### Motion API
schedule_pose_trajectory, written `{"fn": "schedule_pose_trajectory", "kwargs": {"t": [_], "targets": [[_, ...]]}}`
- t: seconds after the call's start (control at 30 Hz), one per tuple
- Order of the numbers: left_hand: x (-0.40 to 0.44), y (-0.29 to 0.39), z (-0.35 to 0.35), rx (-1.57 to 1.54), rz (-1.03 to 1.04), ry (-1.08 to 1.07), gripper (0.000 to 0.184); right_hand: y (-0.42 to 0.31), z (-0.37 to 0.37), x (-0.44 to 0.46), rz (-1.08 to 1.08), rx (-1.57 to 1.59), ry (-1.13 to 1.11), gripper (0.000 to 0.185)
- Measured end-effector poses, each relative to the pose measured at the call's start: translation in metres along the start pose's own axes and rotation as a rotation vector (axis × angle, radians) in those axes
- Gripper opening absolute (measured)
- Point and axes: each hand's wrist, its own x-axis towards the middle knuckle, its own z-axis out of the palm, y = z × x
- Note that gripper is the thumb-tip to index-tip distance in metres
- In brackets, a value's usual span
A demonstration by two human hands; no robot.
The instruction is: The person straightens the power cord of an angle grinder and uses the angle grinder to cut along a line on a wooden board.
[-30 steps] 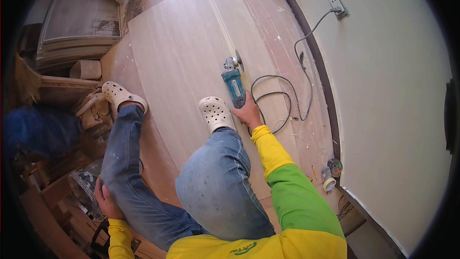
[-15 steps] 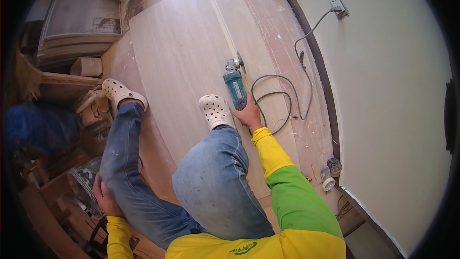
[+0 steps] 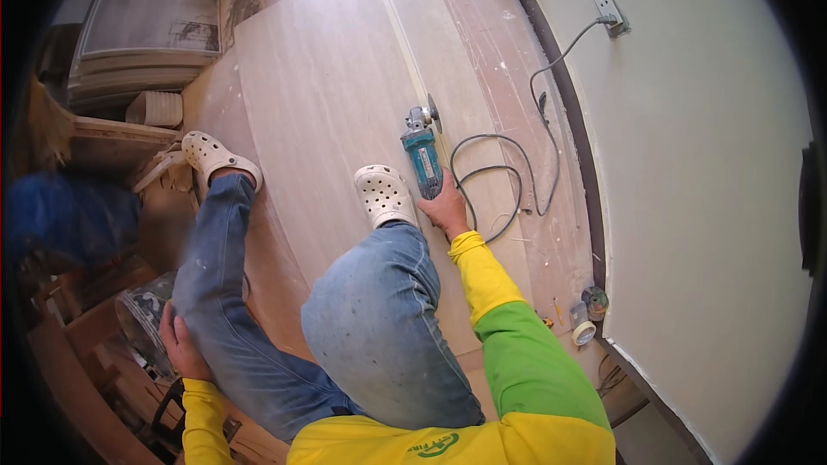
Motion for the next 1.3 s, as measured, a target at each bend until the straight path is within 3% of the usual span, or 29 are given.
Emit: {"fn": "schedule_pose_trajectory", "kwargs": {"t": [1.3], "targets": [[0.000,-0.005,0.001,0.038,0.037,0.016,0.052,0.020,-0.006,-0.034,0.017,-0.009,-0.022,0.088]]}}
